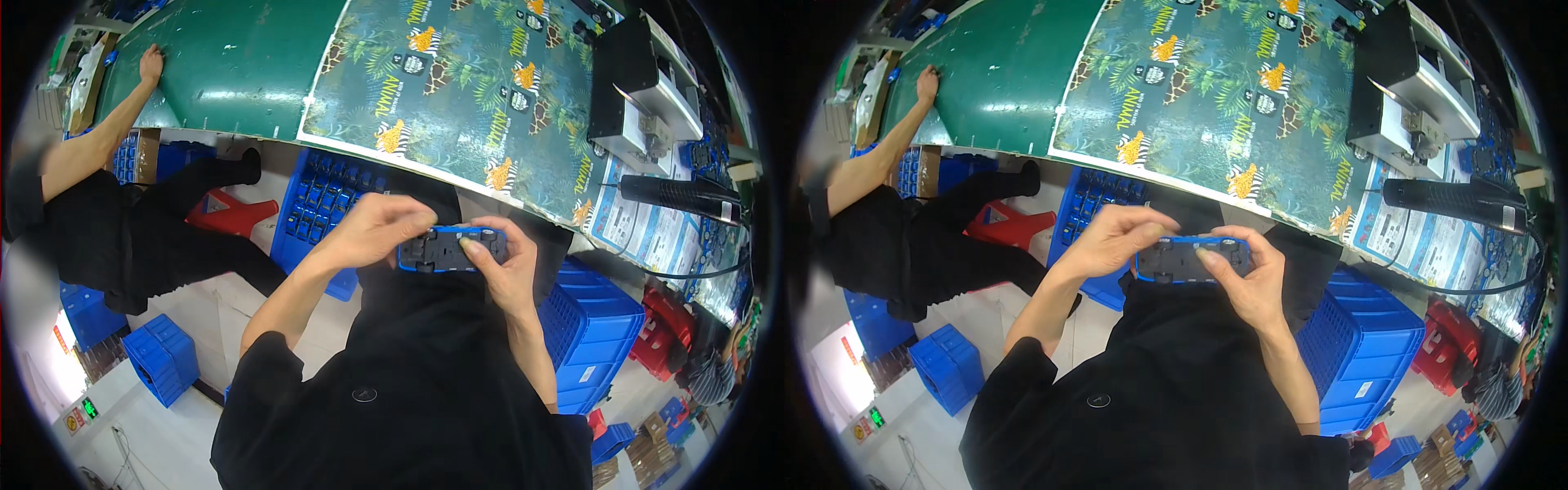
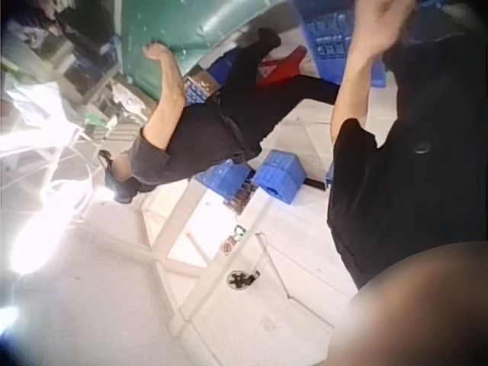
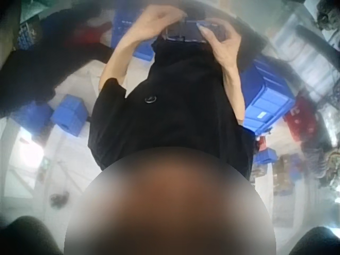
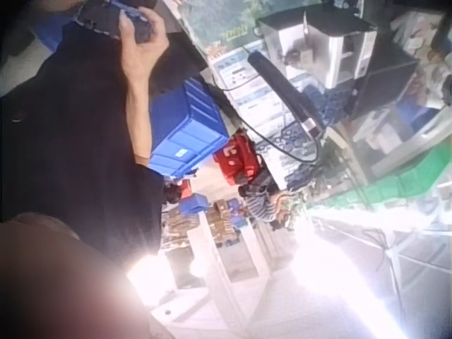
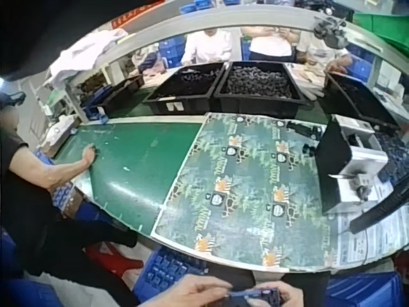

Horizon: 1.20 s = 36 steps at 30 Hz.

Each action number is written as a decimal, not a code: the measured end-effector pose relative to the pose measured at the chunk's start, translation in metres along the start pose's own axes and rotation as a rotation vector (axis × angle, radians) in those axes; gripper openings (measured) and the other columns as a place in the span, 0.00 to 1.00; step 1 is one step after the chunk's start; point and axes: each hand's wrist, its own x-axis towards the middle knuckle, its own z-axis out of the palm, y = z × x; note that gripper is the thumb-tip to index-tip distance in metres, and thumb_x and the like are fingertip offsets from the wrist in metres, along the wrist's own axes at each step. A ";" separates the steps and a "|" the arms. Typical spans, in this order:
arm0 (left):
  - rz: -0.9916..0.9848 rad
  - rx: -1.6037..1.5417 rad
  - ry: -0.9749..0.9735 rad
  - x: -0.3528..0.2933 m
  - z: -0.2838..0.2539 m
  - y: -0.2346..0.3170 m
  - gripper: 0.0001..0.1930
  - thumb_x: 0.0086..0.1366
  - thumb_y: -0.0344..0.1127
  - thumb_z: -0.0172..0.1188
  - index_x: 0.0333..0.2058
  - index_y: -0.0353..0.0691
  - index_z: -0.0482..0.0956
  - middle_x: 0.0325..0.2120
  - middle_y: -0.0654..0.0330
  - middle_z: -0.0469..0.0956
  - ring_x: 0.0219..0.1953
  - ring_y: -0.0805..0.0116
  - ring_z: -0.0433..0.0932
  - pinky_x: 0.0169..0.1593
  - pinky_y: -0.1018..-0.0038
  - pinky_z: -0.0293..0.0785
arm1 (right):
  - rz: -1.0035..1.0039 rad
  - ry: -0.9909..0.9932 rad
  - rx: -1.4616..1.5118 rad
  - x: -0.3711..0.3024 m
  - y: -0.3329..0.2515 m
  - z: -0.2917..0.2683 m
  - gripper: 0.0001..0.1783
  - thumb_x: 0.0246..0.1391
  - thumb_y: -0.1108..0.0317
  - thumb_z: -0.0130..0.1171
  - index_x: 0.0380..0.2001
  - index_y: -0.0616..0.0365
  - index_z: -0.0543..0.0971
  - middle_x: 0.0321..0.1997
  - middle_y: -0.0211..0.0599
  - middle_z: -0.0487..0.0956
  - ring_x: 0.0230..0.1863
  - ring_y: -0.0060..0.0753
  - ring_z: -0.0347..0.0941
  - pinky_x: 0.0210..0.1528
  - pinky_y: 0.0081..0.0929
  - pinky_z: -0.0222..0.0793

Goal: Assembling plastic toy cars using an electric screwdriver and an automatic screw feeder on an assembly line.

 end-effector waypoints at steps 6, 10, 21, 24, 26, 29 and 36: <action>0.451 0.485 0.230 -0.016 0.009 0.013 0.14 0.59 0.26 0.63 0.45 0.34 0.81 0.41 0.54 0.82 0.38 0.62 0.80 0.37 0.73 0.76 | 0.028 0.088 0.009 0.001 0.003 -0.006 0.15 0.53 0.74 0.67 0.43 0.66 0.79 0.37 0.34 0.82 0.36 0.17 0.77 0.40 0.17 0.74; 0.604 0.774 0.214 -0.010 0.015 0.018 0.15 0.55 0.24 0.66 0.42 0.34 0.81 0.39 0.52 0.81 0.38 0.55 0.80 0.40 0.70 0.76 | -0.027 0.097 -0.067 0.000 0.008 -0.010 0.17 0.50 0.74 0.70 0.43 0.66 0.79 0.38 0.35 0.83 0.38 0.19 0.78 0.41 0.19 0.75; 0.740 1.097 0.255 0.003 0.027 0.016 0.14 0.52 0.23 0.66 0.40 0.32 0.80 0.36 0.51 0.83 0.34 0.56 0.82 0.37 0.68 0.78 | -0.110 0.147 -0.175 0.001 0.002 -0.015 0.18 0.47 0.76 0.71 0.42 0.67 0.79 0.39 0.40 0.84 0.39 0.23 0.80 0.43 0.20 0.75; 0.786 1.130 0.294 0.007 0.030 0.011 0.10 0.55 0.24 0.62 0.37 0.31 0.80 0.36 0.50 0.83 0.34 0.56 0.83 0.36 0.67 0.78 | -0.095 0.160 -0.154 0.002 0.000 -0.016 0.18 0.47 0.76 0.71 0.42 0.67 0.79 0.39 0.41 0.84 0.39 0.23 0.80 0.44 0.21 0.75; 0.780 1.121 0.296 0.007 0.032 0.012 0.10 0.55 0.24 0.63 0.37 0.31 0.80 0.37 0.51 0.83 0.34 0.56 0.83 0.36 0.67 0.78 | -0.098 0.174 -0.124 0.002 0.002 -0.016 0.18 0.47 0.76 0.71 0.42 0.67 0.79 0.38 0.41 0.84 0.39 0.24 0.80 0.43 0.21 0.76; 0.723 1.018 0.292 0.011 0.032 0.018 0.12 0.53 0.24 0.66 0.38 0.32 0.80 0.37 0.52 0.83 0.35 0.57 0.83 0.37 0.68 0.78 | -0.109 0.188 -0.118 0.003 0.004 -0.019 0.18 0.47 0.76 0.71 0.42 0.67 0.79 0.38 0.41 0.84 0.39 0.24 0.80 0.44 0.21 0.76; 0.579 0.724 0.266 0.018 0.029 0.015 0.12 0.51 0.27 0.71 0.36 0.35 0.82 0.36 0.54 0.83 0.34 0.58 0.81 0.37 0.71 0.77 | -0.137 0.162 -0.191 0.001 0.001 -0.016 0.19 0.46 0.76 0.72 0.43 0.67 0.79 0.37 0.39 0.84 0.38 0.22 0.80 0.43 0.21 0.76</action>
